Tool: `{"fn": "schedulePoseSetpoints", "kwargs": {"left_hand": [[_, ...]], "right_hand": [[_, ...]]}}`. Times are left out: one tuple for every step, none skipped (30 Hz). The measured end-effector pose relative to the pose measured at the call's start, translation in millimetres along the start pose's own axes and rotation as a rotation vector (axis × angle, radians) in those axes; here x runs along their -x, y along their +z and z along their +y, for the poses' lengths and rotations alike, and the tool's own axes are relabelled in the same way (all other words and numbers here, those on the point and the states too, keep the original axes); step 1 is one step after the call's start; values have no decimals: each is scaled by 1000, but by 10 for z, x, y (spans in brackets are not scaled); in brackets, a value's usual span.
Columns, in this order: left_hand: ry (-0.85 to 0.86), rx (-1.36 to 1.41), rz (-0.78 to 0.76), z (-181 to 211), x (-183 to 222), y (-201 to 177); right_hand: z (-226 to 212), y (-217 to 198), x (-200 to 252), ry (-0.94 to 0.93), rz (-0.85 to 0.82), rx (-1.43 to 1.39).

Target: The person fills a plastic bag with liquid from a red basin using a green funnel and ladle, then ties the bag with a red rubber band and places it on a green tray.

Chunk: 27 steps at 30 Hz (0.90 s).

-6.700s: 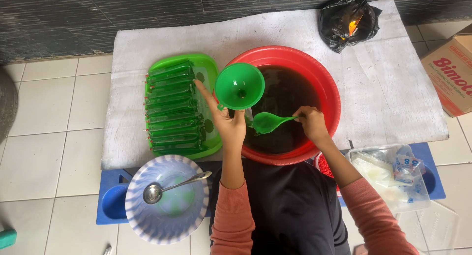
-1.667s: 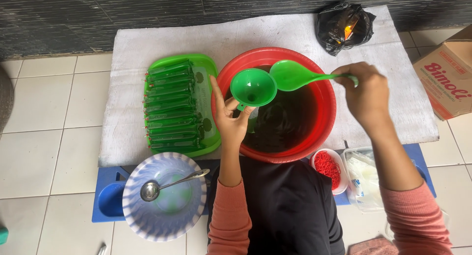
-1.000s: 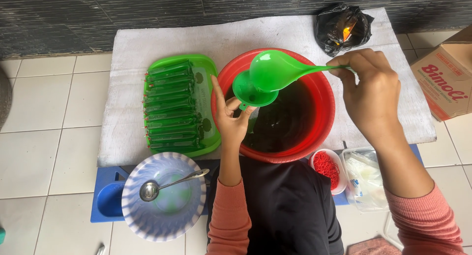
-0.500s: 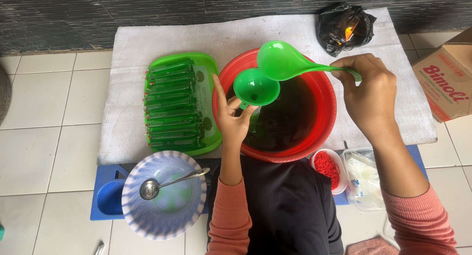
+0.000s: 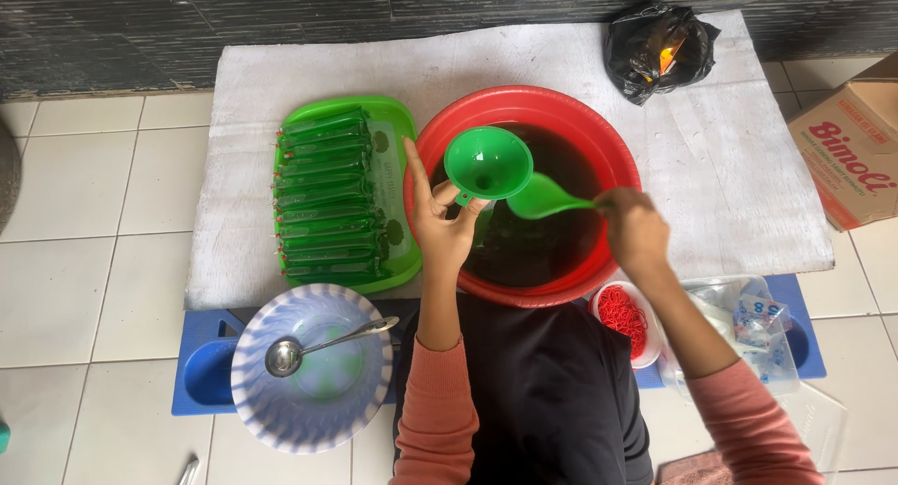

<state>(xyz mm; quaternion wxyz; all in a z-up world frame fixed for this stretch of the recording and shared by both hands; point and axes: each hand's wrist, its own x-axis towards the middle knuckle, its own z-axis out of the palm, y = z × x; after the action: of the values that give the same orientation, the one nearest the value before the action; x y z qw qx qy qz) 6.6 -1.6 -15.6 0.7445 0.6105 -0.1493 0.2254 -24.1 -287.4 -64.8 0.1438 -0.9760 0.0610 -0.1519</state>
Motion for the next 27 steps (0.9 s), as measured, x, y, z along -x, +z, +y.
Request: {"fn": "schedulePoseSetpoints", "kwargs": {"left_hand": [[-3,-3,5,-15,2,-2],[-6,-6,9,-29,3,-3],[-7,-9,9,-26,2,-3],[-12,-3,13,-22,0,-2],[-16,4,16,-23,-2,3],[-16,2,15,-18,-5,-5],[-19,-5,16,-12,-1,-6],[-23,-11,17,-7,3,-8],[-25,-11,17,-20,3,-16],[-26,-12,15,-33,3,-24],[-27,-13,13,-45,-1,-30],[-28,-12,13,-57,4,-28],[-25,-15,11,-68,5,-25],[-23,-19,10,-77,6,-23],[-22,-18,9,-74,4,-24],[-23,-17,14,-69,2,-26],[-25,-14,17,-65,5,-18],[-25,-11,16,-57,10,-14],[-12,-10,18,-49,5,-12],[1,-8,20,-38,2,-11],[3,-7,20,-45,-5,-4],[17,-18,13,-50,-8,4],[26,-29,2,-48,9,11],[24,-29,-1,-67,30,16],[45,-37,20,-86,8,12],[66,-45,41,-96,-14,4],[82,-44,44,41,-53,8]], "right_hand": [[-4,101,85,-7,-31,25],[-10,202,169,-14,-63,50],[52,344,224,-15,-64,47],[112,486,279,-124,19,149],[177,628,333,-233,105,252],[186,602,301,-233,105,250],[201,569,280,-323,168,301],[217,537,258,-413,231,351],[213,414,180,-412,229,351],[209,291,101,-488,296,369],[205,166,19,-563,363,386],[123,-53,-32,-562,362,387],[40,-271,-87,-591,442,448],[-45,-492,-140,-620,521,510],[-94,-588,-140,-620,522,510],[-145,-686,-138,-630,619,519],[-188,-792,-130,-640,715,529],[-136,-698,-39,-639,715,532],[-88,-603,38,-664,623,508],[-41,-508,117,-688,531,483],[-83,-452,169,-688,534,483],[-125,-396,223,-753,504,449],[-163,-345,310,-813,470,415],[-150,-369,360,-810,468,416],[-155,-386,357,-774,471,401],[-167,-410,358,-738,474,386],[-187,-415,308,-745,489,386]]}}
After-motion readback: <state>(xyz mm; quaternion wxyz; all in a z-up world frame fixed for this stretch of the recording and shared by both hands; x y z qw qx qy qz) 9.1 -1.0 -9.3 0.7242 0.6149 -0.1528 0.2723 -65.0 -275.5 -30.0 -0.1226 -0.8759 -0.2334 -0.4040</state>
